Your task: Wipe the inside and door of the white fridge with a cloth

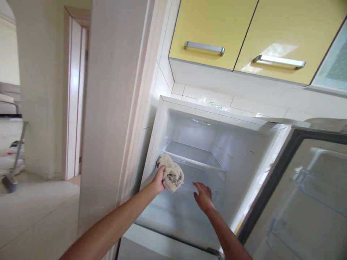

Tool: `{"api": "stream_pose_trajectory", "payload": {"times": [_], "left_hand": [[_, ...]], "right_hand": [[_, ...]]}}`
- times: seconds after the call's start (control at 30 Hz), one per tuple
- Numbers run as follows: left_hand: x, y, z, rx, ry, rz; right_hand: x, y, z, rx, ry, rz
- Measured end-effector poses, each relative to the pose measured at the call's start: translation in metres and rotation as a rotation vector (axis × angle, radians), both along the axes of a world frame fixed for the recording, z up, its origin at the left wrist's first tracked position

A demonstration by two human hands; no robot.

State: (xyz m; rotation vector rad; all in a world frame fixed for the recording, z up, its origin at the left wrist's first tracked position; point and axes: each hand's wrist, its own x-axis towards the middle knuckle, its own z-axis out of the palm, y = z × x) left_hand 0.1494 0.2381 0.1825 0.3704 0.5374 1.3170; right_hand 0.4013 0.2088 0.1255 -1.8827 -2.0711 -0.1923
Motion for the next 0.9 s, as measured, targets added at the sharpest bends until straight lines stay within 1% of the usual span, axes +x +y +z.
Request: {"api": "stream_pose_trajectory", "payload": {"times": [0.13, 0.27, 0.37, 0.43, 0.47, 0.57, 0.63, 0.67, 0.73, 0.8, 0.83, 0.9], "left_hand": [[-0.007, -0.042, 0.002, 0.038, 0.108, 0.0], [-0.007, -0.078, 0.006, 0.105, 0.177, 0.073], [-0.005, -0.098, 0.006, 0.12, 0.219, 0.147], [-0.003, -0.108, 0.005, 0.14, 0.257, 0.209], [-0.003, -0.112, 0.004, 0.162, 0.278, 0.244], [-0.002, -0.122, 0.004, 0.248, 0.34, 0.364], [0.001, -0.127, 0.006, 0.293, 0.378, 0.443], [0.003, -0.129, 0.007, 0.307, 0.391, 0.475], [0.009, -0.136, 0.011, 0.312, 0.402, 0.519], [0.017, -0.144, 0.017, 0.287, 0.357, 0.5], [0.021, -0.149, 0.021, 0.271, 0.3, 0.452], [0.025, -0.159, 0.028, 0.277, 0.163, 0.325]], "right_hand": [[-0.009, -0.004, 0.006, -0.07, -0.009, -0.063], [-0.014, -0.011, 0.013, -0.117, -0.016, -0.099], [-0.017, -0.021, 0.021, -0.102, -0.023, -0.071], [-0.021, -0.03, 0.028, -0.02, 0.03, 0.0], [-0.024, -0.036, 0.032, 0.045, 0.096, 0.051], [-0.039, -0.062, 0.048, 0.256, 0.421, 0.223], [-0.057, -0.087, 0.06, 0.348, 0.601, 0.315], [-0.068, -0.1, 0.066, 0.38, 0.647, 0.356], [-0.09, -0.126, 0.077, 0.414, 0.648, 0.454], [-0.111, -0.146, 0.084, 0.405, 0.606, 0.551], [-0.119, -0.154, 0.086, 0.39, 0.593, 0.573], [-0.132, -0.164, 0.091, 0.363, 0.608, 0.554]]}}
